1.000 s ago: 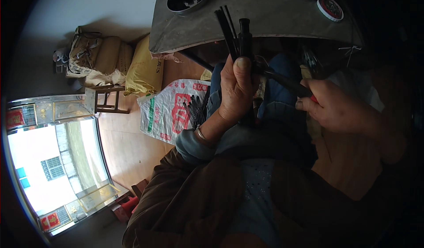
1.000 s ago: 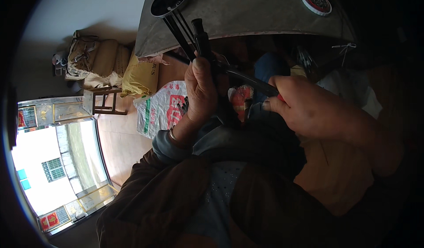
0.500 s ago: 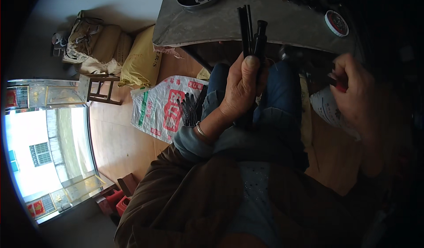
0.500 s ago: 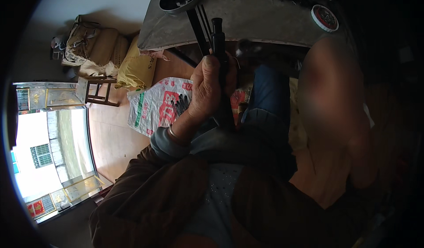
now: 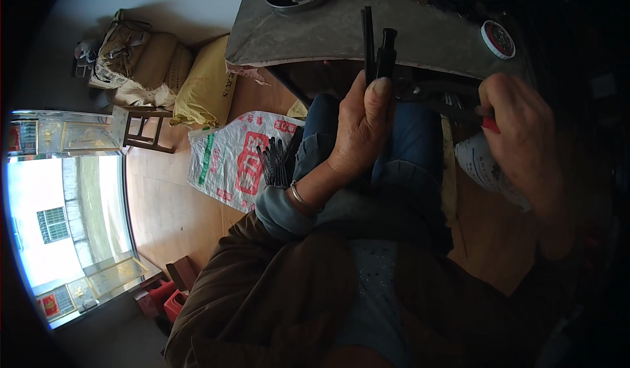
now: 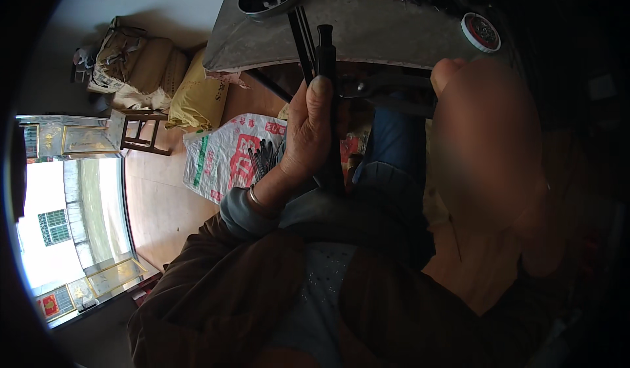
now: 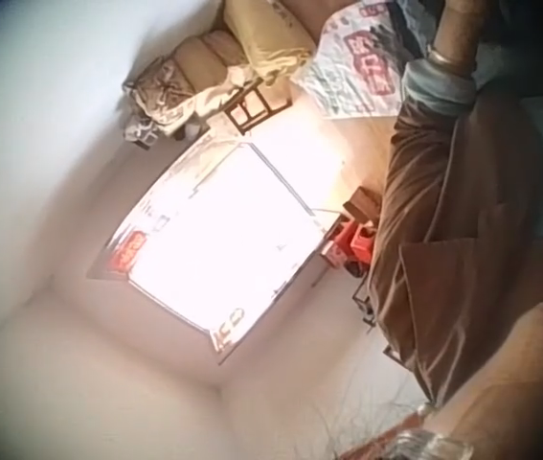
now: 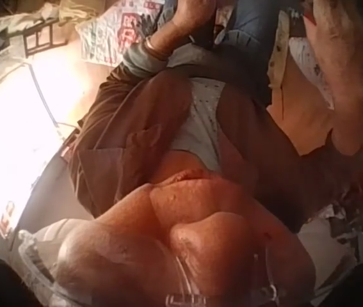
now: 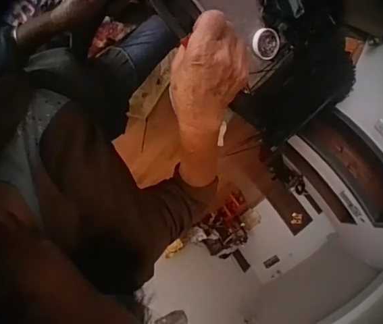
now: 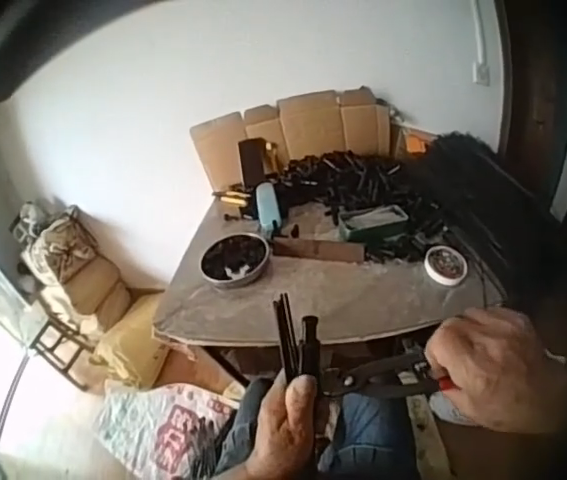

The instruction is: Assemble an umbrella frame by attaching ribs to a central hub and securing them with wire.

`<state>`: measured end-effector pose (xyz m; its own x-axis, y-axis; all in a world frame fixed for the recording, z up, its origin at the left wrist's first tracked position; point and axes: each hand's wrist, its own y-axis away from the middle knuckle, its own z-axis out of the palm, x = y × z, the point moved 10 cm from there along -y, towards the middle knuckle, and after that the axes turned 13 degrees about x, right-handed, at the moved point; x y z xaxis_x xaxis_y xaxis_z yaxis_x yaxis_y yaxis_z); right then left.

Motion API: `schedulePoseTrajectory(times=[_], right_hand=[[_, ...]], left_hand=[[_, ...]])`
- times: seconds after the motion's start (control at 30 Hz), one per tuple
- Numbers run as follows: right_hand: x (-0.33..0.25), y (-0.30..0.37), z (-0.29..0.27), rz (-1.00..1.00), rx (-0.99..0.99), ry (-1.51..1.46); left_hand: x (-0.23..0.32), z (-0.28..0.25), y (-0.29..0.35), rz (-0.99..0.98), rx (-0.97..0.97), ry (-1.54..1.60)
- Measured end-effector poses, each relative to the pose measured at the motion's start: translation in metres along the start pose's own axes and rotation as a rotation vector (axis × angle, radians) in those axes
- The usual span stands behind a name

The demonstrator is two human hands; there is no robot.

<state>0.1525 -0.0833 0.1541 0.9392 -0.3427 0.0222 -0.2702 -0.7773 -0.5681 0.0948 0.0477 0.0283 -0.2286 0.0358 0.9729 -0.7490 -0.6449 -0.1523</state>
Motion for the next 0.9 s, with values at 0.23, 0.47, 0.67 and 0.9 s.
schedulePoseTrajectory(times=[0.23, 0.47, 0.67, 0.9], right_hand=[[0.011, 0.0, 0.014, 0.009, -0.024, -0.167], [0.03, 0.02, 0.073, 0.289, -0.436, -0.688], [0.026, 0.019, 0.062, 0.254, -0.39, -0.704], [0.036, -0.002, 0.032, 0.037, -0.079, -0.469]], left_hand=[[0.0, 0.0, -0.001, -0.226, 0.017, 0.01], [-0.003, 0.006, 0.008, -0.318, -0.129, 0.148], [0.01, 0.011, 0.009, -0.19, -0.287, 0.159], [0.013, 0.0, -0.003, -0.199, -0.143, 0.001]])
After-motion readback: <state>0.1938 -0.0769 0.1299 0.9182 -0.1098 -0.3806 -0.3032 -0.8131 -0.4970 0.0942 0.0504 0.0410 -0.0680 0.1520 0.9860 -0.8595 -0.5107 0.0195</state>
